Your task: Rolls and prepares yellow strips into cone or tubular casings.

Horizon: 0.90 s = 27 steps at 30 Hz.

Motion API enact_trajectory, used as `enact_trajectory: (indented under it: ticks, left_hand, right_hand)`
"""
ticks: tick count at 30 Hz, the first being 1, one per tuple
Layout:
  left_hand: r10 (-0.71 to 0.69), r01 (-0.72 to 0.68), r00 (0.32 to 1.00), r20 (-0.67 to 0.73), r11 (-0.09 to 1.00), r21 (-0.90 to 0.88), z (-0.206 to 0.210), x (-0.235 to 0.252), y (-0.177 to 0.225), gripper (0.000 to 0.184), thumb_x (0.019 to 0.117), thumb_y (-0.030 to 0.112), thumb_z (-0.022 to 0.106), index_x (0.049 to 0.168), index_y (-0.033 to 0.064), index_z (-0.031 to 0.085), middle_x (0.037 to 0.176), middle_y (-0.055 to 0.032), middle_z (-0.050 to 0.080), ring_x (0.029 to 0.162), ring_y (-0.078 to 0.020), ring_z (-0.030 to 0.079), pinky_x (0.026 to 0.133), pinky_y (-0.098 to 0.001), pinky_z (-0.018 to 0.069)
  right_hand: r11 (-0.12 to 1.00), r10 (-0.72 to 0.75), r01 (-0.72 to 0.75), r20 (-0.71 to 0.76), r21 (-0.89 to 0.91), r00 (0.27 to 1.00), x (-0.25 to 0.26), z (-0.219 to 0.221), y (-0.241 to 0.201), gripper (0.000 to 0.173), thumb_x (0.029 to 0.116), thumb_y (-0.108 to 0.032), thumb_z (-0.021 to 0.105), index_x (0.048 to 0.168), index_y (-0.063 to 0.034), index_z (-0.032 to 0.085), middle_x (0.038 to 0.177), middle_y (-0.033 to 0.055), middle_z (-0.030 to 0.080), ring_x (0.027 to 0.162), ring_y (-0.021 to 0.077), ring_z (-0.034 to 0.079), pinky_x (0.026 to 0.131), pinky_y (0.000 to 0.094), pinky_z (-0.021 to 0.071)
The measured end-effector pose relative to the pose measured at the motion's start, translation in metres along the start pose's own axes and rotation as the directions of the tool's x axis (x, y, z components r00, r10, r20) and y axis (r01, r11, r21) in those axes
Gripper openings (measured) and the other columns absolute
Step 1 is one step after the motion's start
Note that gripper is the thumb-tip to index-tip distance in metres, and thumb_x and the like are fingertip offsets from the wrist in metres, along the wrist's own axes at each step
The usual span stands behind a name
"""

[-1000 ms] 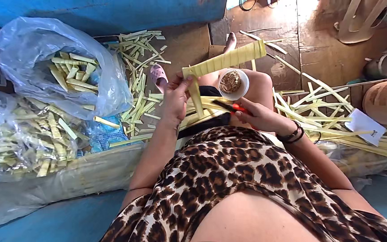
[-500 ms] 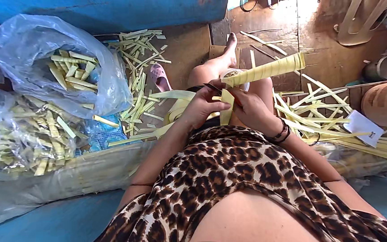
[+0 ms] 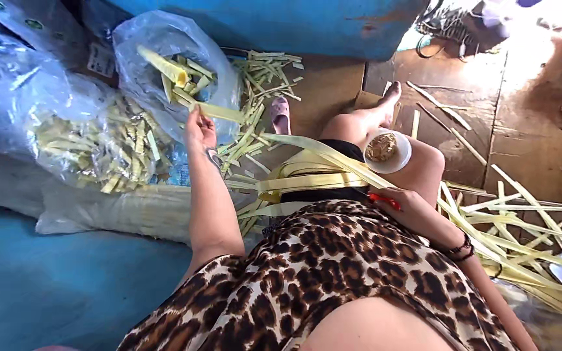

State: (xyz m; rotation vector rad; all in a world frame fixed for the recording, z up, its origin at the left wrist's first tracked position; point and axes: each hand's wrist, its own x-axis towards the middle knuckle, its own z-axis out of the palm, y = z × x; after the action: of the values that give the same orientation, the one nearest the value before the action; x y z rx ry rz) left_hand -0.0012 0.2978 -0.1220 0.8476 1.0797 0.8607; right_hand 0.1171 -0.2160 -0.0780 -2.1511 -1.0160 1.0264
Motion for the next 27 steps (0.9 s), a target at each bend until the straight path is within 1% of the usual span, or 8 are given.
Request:
enact_trajectory:
  ticks: [5,8,10,14,17,19,22,27]
  left_hand:
    - [-0.087,0.043,0.990,0.112,0.936,0.349,-0.008,-0.021,-0.059,0.049,0.0987,0.010,0.064,0.143,0.0079,0.045,0.101,-0.0025,0.059,0.075,-0.0066,0.057,0.069,-0.0220,0.0511]
    - [-0.033,-0.202,0.937,0.347,0.759,0.619,0.015,-0.060,-0.080,0.071,0.0898,0.011,0.076,0.151,-0.0005,0.041,0.147,-0.0198,0.052,0.128,-0.0236,0.057,0.105,-0.0387,0.0489]
    - [0.027,-0.462,0.820,0.572,0.622,0.632,0.039,-0.086,-0.090,0.067,0.0911,0.017,0.076,0.148,-0.0026,0.046,0.150,-0.0231,0.050,0.140,-0.0307,0.049,0.115,-0.0451,0.0418]
    - [-0.008,-0.783,0.470,0.882,0.459,0.421,0.093,-0.174,-0.083,0.050,0.0967,0.025,0.069,0.139,0.0009,0.058,0.145,-0.0167,0.057,0.139,-0.0287,0.051,0.117,-0.0485,0.0401]
    - [-0.053,-0.910,0.180,0.982,0.371,0.186,0.117,-0.232,-0.088,0.048,0.0972,0.040,0.067,0.135,0.0104,0.066,0.145,-0.0108,0.059,0.143,-0.0315,0.046,0.119,-0.0590,0.0304]
    - [-0.095,-0.901,0.068,0.993,0.422,0.102,0.125,-0.254,-0.091,0.052,0.0967,0.038,0.068,0.142,0.0132,0.061,0.130,-0.0077,0.069,0.131,-0.0285,0.058,0.117,-0.0631,0.0303]
    - [-0.212,-0.791,0.085,0.974,0.579,0.195,0.127,-0.242,-0.077,0.058,0.0955,0.019,0.071,0.149,0.0074,0.050,0.088,-0.0096,0.068,0.085,-0.0224,0.067,0.089,-0.0473,0.0543]
    - [-0.192,-0.825,0.440,0.877,0.298,0.480,0.094,-0.148,-0.035,0.054,0.0951,0.022,0.074,0.144,0.0083,0.054,0.090,-0.0170,0.069,0.083,-0.0326,0.068,0.079,-0.0557,0.0558]
  right_hand:
    - [0.999,-0.025,0.011,-0.312,-0.046,0.950,0.007,-0.002,0.004,0.029,0.1022,-0.023,0.060,0.121,-0.0055,0.071,0.111,0.0134,0.072,0.102,0.0273,0.070,0.091,0.0506,0.0579]
    - [0.966,0.174,-0.221,-0.290,-0.134,0.941,0.017,-0.003,0.026,0.039,0.0991,-0.028,0.068,0.129,-0.0023,0.067,0.125,0.0230,0.065,0.121,0.0430,0.059,0.102,0.0641,0.0462]
    - [0.937,0.289,-0.321,-0.213,-0.138,0.933,0.021,0.000,0.040,0.036,0.0983,-0.030,0.069,0.119,-0.0015,0.071,0.125,0.0225,0.066,0.123,0.0444,0.057,0.103,0.0674,0.0418]
    - [0.980,0.157,-0.184,-0.280,-0.075,0.947,0.018,-0.003,0.026,0.019,0.1010,-0.017,0.065,0.104,0.0005,0.072,0.103,0.0187,0.070,0.101,0.0363,0.068,0.092,0.0608,0.0521]
    - [0.995,0.015,-0.051,-0.374,-0.086,0.927,0.018,-0.009,-0.006,0.016,0.1035,-0.015,0.059,0.106,-0.0026,0.069,0.092,0.0143,0.072,0.086,0.0304,0.072,0.080,0.0557,0.0579]
    - [0.996,-0.062,0.030,-0.411,-0.084,0.909,0.017,-0.013,-0.025,0.014,0.1014,-0.013,0.061,0.109,-0.0053,0.070,0.089,0.0106,0.072,0.080,0.0259,0.072,0.074,0.0515,0.0593]
    - [0.998,-0.055,0.056,-0.339,-0.008,0.939,0.001,-0.034,-0.031,0.017,0.0992,-0.023,0.067,0.110,-0.0111,0.070,0.077,0.0023,0.068,0.064,0.0150,0.064,0.061,0.0410,0.0562]
    - [0.979,0.163,-0.197,-0.365,-0.057,0.917,-0.061,-0.085,-0.001,0.016,0.0980,-0.027,0.071,0.100,-0.0108,0.072,0.065,0.0033,0.060,0.056,0.0200,0.057,0.054,0.0481,0.0499]
